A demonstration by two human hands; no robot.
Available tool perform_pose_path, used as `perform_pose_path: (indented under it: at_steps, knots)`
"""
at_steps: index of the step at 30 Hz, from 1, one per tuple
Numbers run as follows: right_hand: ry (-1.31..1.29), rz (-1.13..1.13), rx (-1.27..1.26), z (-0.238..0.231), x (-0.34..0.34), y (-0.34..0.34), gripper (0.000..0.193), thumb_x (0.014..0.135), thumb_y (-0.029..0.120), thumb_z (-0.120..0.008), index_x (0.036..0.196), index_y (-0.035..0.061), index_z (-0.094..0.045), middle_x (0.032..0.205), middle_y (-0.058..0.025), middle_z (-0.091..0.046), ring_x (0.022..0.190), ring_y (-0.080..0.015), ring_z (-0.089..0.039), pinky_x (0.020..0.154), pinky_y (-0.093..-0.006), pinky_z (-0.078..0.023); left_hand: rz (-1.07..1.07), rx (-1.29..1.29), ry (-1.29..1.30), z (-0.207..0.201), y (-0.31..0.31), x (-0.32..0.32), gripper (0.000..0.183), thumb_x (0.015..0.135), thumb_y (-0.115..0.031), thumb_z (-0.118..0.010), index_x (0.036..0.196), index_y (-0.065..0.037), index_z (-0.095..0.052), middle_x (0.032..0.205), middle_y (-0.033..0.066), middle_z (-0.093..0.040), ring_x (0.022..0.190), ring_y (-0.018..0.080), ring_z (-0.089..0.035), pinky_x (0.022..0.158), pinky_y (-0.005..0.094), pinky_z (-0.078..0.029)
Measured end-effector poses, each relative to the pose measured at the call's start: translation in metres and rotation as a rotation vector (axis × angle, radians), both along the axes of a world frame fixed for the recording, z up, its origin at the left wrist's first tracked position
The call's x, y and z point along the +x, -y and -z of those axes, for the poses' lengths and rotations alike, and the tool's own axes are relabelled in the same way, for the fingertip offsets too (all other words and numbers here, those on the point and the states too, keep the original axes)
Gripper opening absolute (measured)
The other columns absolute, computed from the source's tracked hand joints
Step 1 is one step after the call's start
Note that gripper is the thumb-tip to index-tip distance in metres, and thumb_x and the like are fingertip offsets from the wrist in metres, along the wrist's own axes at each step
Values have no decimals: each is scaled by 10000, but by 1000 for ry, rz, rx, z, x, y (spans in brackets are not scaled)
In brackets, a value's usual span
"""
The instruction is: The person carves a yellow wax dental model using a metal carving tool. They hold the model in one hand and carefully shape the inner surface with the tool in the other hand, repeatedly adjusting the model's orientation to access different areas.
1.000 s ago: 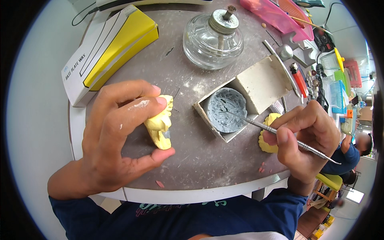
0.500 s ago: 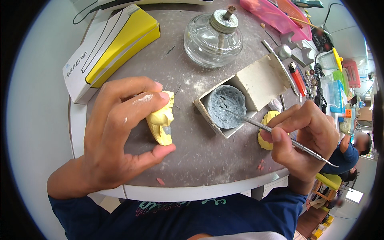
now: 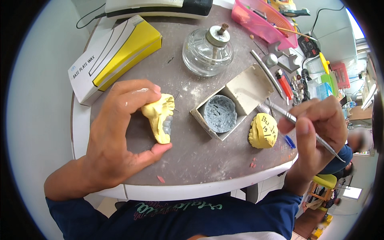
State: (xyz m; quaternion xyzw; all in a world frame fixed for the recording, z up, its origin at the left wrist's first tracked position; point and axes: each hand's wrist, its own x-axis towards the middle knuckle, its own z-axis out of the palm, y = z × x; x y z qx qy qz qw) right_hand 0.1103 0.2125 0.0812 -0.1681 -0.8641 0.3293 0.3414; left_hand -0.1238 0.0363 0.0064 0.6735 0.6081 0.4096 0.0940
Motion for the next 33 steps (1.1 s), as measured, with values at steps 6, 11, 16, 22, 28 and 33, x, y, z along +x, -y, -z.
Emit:
perform_pose_path:
  at_steps: [6,11,16,22,28,33]
  knots:
    - [-106,51,41,10,-21,-23,148,934,45,-579,1045,-52,-587,898,-149,-692,805,-185,-690,749,-282,-558,24,-31,175,1,0,1,790,632,8,-851,1277,-41,-399,1274,187,-451,1169,269,-528,968,364,-514]
    - [-166,36,-29,12,-34,-40,148,943,37,-551,1052,-56,-589,946,-179,-691,830,-208,-698,781,-327,-580,27,-20,168,-5,-2,-2,797,632,-26,-869,1283,-38,-407,1265,181,-458,1168,264,-533,954,352,-525]
    - [-245,-3,-125,17,-28,-34,237,968,113,-513,1121,-59,-568,1012,-201,-681,906,-242,-692,792,-340,-579,0,-4,92,-6,2,-3,768,626,-68,-891,1253,-15,-450,1228,181,-489,1119,251,-552,889,318,-536]
    - [-170,-132,-286,44,9,23,232,953,254,-603,1010,59,-491,785,-90,-566,653,-168,-562,602,-271,-479,-27,119,4,3,-12,3,740,574,-153,-927,1166,9,-513,1083,177,-563,938,231,-592,742,274,-526]
    - [-92,-310,-345,67,15,29,181,861,29,-605,989,-22,-488,913,-235,-638,768,-234,-684,711,-304,-573,-53,164,-38,8,-14,5,740,542,-190,-940,1117,12,-521,1017,164,-572,870,224,-584,695,272,-504]
    - [-7,-353,-315,66,10,27,154,853,-21,-590,965,-51,-487,873,-230,-642,764,-229,-692,669,-279,-578,-64,188,-36,11,-16,5,742,535,-214,-944,1097,6,-512,996,154,-565,852,222,-576,690,282,-491]
